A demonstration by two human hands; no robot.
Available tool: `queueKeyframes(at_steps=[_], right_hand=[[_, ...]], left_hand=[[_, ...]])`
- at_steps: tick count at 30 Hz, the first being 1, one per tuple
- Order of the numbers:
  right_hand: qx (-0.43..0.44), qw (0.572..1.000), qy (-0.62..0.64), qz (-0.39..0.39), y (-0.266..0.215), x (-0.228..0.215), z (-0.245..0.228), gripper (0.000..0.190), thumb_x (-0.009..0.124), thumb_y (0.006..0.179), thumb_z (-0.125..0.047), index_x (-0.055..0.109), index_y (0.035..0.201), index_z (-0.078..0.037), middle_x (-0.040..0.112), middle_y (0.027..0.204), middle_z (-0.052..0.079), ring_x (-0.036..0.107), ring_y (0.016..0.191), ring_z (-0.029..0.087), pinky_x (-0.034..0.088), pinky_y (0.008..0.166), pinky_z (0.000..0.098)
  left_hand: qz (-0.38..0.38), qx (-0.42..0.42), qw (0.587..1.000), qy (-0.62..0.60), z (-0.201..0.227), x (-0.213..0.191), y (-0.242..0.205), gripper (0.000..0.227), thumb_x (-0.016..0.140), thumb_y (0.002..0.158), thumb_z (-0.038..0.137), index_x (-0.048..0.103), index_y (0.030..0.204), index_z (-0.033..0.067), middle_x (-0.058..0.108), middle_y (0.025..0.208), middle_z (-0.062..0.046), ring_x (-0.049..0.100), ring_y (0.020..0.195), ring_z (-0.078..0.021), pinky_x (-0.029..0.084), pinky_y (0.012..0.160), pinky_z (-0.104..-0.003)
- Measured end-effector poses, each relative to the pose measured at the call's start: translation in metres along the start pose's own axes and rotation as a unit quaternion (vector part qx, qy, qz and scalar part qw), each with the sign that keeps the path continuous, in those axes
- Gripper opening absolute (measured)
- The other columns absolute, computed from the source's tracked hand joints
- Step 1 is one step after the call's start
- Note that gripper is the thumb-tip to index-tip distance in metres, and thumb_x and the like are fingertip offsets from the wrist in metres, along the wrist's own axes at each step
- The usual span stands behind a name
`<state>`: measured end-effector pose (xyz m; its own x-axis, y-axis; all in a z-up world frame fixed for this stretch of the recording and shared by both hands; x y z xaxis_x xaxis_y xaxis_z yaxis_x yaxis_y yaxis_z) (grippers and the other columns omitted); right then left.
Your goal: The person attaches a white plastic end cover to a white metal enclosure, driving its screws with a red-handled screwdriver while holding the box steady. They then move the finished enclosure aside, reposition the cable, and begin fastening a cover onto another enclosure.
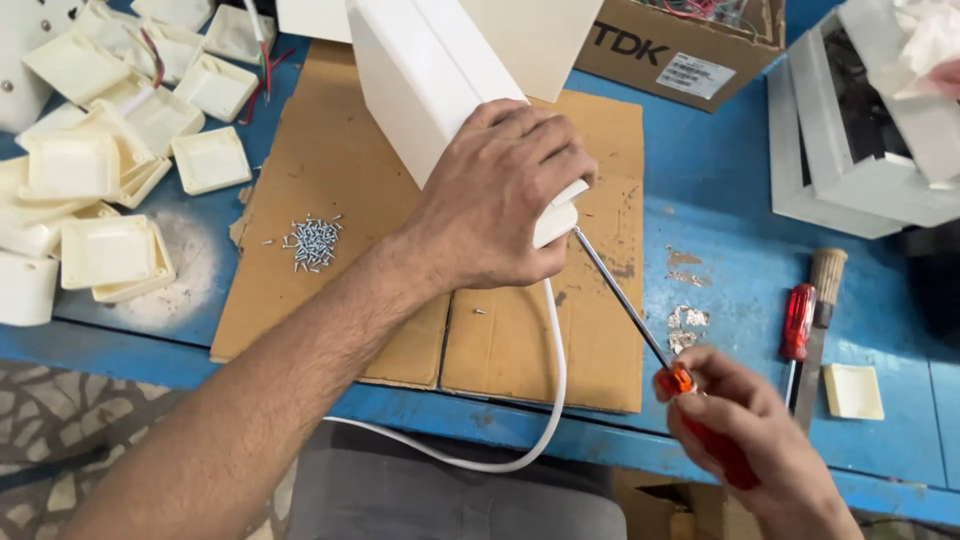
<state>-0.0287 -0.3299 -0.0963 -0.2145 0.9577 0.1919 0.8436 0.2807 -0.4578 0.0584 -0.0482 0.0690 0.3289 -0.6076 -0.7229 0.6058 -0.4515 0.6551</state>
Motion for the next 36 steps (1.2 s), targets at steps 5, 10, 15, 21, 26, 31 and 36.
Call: queueKeyframes(at_steps=[5,10,15,21,26,31,36], right_hand=[[-0.176,0.865,-0.401,0.243,-0.043,0.049,-0.072,0.033,0.073,0.09,-0.015,0.069,0.119,0.001,0.078,0.098,0.008,0.07,0.075,0.004,0.056,0.062,0.0191],[-0.081,0.945,-0.253,0.189,-0.021,0.018,-0.047,0.031,0.069,0.089,-0.015,0.072,0.114,0.003,0.079,0.085,0.011,0.053,0.049,0.007,0.044,0.04,0.023],[0.097,0.948,0.284,-0.107,-0.002,0.03,0.009,0.038,0.068,0.111,-0.02,0.055,0.122,0.013,0.063,0.092,0.016,0.041,0.048,0.011,0.037,0.036,0.0262],[-0.325,0.837,-0.418,0.137,-0.048,0.075,-0.088,0.027,0.068,0.097,-0.016,0.064,0.118,0.0,0.073,0.099,0.005,0.066,0.084,0.005,0.056,0.069,0.0194],[-0.153,0.922,-0.303,0.188,-0.028,0.047,-0.067,0.03,0.066,0.098,-0.023,0.067,0.113,0.002,0.071,0.085,0.007,0.052,0.057,0.005,0.042,0.047,0.0201],[0.063,0.981,0.177,-0.052,-0.005,0.04,-0.006,0.036,0.066,0.102,-0.026,0.066,0.11,0.009,0.068,0.081,0.01,0.043,0.046,0.007,0.035,0.03,0.0193],[-0.086,0.963,-0.216,0.136,-0.02,0.033,-0.048,0.029,0.075,0.086,-0.01,0.068,0.11,0.003,0.067,0.077,0.01,0.056,0.057,0.008,0.047,0.045,0.0254]], left_hand=[[-0.008,-0.005,1.0,0.007,-0.002,0.001,0.001,0.049,0.083,0.068,0.023,0.065,0.11,0.0103,0.062,0.113,-0.009,0.061,0.118,-0.0285,0.039,0.114,-0.052],[-0.031,-0.022,0.999,0.008,-0.006,0.007,0.001,0.047,0.083,0.07,0.024,0.065,0.111,0.0096,0.063,0.112,-0.008,0.062,0.112,-0.0267,0.041,0.111,-0.051],[-0.024,-0.015,0.999,0.014,-0.005,0.006,0.002,0.05,0.082,0.065,0.024,0.066,0.11,0.0087,0.063,0.109,-0.01,0.062,0.109,-0.027,0.042,0.109,-0.051],[-0.022,-0.016,1.0,0.014,-0.003,0.006,0.002,0.048,0.081,0.066,0.024,0.066,0.11,0.0098,0.063,0.109,-0.009,0.062,0.11,-0.026,0.042,0.111,-0.052],[-0.024,-0.018,1.0,0.007,-0.005,0.005,0.001,0.048,0.081,0.067,0.024,0.066,0.109,0.0085,0.063,0.109,-0.009,0.062,0.109,-0.0256,0.041,0.11,-0.052],[-0.024,-0.018,0.999,0.011,-0.003,0.002,0.002,0.046,0.081,0.068,0.023,0.067,0.11,0.0086,0.063,0.109,-0.008,0.062,0.11,-0.0253,0.042,0.11,-0.051],[-0.025,-0.017,0.999,0.011,-0.004,0.004,0.0,0.046,0.08,0.067,0.022,0.065,0.109,0.0098,0.062,0.109,-0.008,0.062,0.111,-0.025,0.041,0.111,-0.051]])
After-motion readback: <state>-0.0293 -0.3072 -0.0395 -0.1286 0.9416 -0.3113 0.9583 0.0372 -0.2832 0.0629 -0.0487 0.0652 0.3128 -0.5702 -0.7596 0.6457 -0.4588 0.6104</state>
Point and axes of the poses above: each hand's wrist, its own y-axis towards the middle knuckle, its own x-axis out of the palm, z = x × y, the point moved 10 cm from there along y, towards the middle knuckle
